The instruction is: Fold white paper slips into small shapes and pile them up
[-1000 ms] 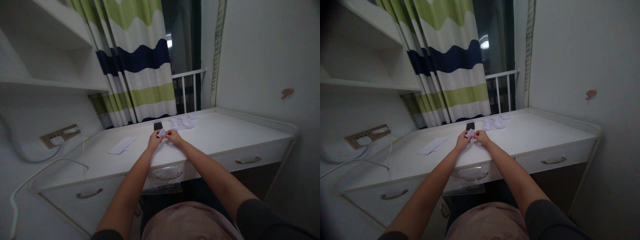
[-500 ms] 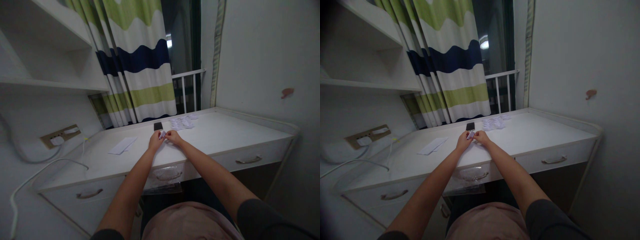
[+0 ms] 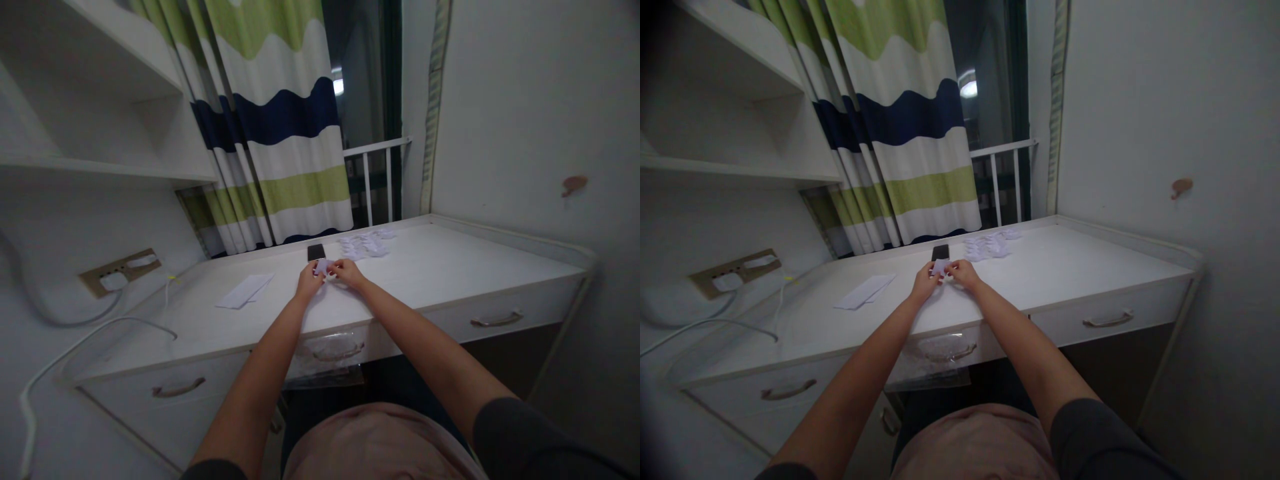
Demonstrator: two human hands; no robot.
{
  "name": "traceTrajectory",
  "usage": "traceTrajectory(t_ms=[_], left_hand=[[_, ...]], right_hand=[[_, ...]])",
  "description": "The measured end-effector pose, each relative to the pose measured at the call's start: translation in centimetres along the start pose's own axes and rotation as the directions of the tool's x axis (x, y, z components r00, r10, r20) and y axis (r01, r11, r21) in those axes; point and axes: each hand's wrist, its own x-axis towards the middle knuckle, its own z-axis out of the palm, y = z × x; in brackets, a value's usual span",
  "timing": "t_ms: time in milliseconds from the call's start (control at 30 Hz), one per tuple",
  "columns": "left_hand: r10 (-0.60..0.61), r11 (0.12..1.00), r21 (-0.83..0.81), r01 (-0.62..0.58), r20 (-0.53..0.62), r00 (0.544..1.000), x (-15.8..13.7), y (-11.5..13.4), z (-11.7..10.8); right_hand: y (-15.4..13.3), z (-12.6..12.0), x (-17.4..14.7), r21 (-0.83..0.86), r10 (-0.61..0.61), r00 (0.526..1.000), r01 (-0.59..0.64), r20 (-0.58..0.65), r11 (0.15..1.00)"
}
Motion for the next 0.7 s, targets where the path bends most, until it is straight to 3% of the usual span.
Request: traceTrajectory(t_ms=[233, 400, 700], left_hand=[[-0.023, 1.0, -0.004, 0.023, -0.051, 0.998, 0.2, 0.0, -0.1], [-0.069, 0.998, -0.001, 0.069, -0.062, 0.996, 0.4, -0.1, -0.1], [-0.057, 0.997, -0.062, 0.053, -0.074, 0.996, 0.3, 0.1, -0.2]], right_hand=[[0.3, 0.3, 0.3, 0.007, 0.021, 1.0, -0.02, -0.022, 1.0], [0.0, 0.1, 0.2, 0.064, 0.074, 0.986, -0.065, -0.149, 0.996], [-1.0, -0.2, -0.1, 0.296, 0.253, 0.961, -0.211, -0.108, 0.932]])
